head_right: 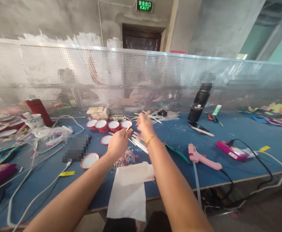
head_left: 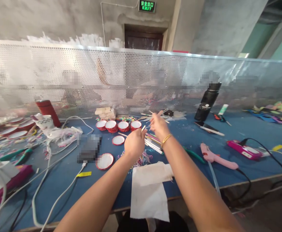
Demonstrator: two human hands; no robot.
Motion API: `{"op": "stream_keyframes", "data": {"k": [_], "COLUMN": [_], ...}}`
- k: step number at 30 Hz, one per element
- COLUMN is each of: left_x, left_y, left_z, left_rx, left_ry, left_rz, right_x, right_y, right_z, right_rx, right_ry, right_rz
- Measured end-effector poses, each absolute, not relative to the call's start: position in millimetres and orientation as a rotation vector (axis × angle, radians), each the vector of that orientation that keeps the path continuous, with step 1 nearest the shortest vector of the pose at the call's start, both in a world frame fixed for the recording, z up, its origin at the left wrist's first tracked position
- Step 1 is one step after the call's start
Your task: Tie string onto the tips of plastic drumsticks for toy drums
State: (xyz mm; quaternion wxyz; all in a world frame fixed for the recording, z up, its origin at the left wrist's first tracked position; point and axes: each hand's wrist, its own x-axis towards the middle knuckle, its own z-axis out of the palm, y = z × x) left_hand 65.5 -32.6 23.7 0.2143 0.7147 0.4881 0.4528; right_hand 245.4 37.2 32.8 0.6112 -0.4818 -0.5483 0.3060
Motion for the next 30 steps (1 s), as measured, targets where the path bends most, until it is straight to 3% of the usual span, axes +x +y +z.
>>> {"op": "stream_keyframes", "data": {"k": [4, 8, 18, 24, 30], "left_x": [61.2, 73.4, 69.6, 58.9, 30.2], "left_y": [-32.8, -36.0, -43.0, -29.5, 3.1], "left_z": [17.0, 21.2, 21.6, 26.2, 35.3], "left_rx": [1.863, 1.703, 1.617, 1.613, 0.955], "left_ry": [1.007, 0.699, 0.742, 0.753, 0.907], "left_rz": [1.321, 1.379, 1.527, 1.604, 1.859], "right_x": [294.9, 276.8, 218.6, 214.4, 200.6], "right_y": [29.1, -2.9, -76.1, -58.7, -11.0], "right_z": [60.8, 64.2, 47.6, 46.5, 33.2], "right_rx": [-1.004, -0.834, -0.946, -0.942, -1.215], "right_ry": [-0.838, -1.008, -1.487, -1.508, -1.78], "right_rz": [0.593, 0.733, 0.585, 0.524, 0.464]}}
